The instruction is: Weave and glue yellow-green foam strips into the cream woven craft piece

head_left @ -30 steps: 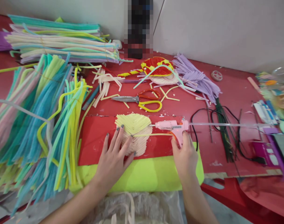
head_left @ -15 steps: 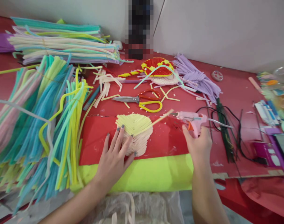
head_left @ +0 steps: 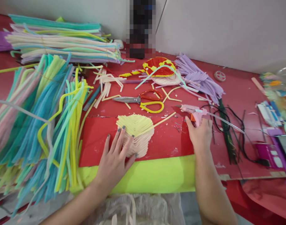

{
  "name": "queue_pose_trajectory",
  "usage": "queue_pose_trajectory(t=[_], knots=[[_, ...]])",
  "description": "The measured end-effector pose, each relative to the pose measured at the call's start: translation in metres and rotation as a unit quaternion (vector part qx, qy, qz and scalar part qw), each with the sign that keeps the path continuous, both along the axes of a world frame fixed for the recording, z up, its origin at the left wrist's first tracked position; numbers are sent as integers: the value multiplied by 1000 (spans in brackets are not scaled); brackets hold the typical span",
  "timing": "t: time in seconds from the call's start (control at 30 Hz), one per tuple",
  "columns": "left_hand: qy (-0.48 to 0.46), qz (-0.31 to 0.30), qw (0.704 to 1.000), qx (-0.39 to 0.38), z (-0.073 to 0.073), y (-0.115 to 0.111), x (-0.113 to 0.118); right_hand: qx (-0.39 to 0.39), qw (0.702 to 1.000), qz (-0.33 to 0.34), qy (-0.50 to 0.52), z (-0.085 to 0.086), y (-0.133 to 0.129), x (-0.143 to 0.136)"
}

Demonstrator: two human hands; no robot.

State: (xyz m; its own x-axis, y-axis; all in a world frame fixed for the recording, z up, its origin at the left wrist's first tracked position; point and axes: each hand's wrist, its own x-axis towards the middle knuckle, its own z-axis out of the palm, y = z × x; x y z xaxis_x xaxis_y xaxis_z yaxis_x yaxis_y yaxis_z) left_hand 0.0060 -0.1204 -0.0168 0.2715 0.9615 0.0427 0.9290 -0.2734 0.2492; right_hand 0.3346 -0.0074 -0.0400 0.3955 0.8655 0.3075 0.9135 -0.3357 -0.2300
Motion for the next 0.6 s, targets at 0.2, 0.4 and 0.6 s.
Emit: queue_pose_trajectory(t=[0.2, 0.4, 0.6], knots=[[15, -4, 1000, 12, -3, -1, 0, 60, 997, 39, -41, 12, -4, -2], [7, -5, 1000, 9, -2, -1, 0, 96, 943, 301, 102, 43, -16, -46], [1, -5, 1000, 6, -1, -1, -1, -39, 879, 432, 199, 33, -13, -78]])
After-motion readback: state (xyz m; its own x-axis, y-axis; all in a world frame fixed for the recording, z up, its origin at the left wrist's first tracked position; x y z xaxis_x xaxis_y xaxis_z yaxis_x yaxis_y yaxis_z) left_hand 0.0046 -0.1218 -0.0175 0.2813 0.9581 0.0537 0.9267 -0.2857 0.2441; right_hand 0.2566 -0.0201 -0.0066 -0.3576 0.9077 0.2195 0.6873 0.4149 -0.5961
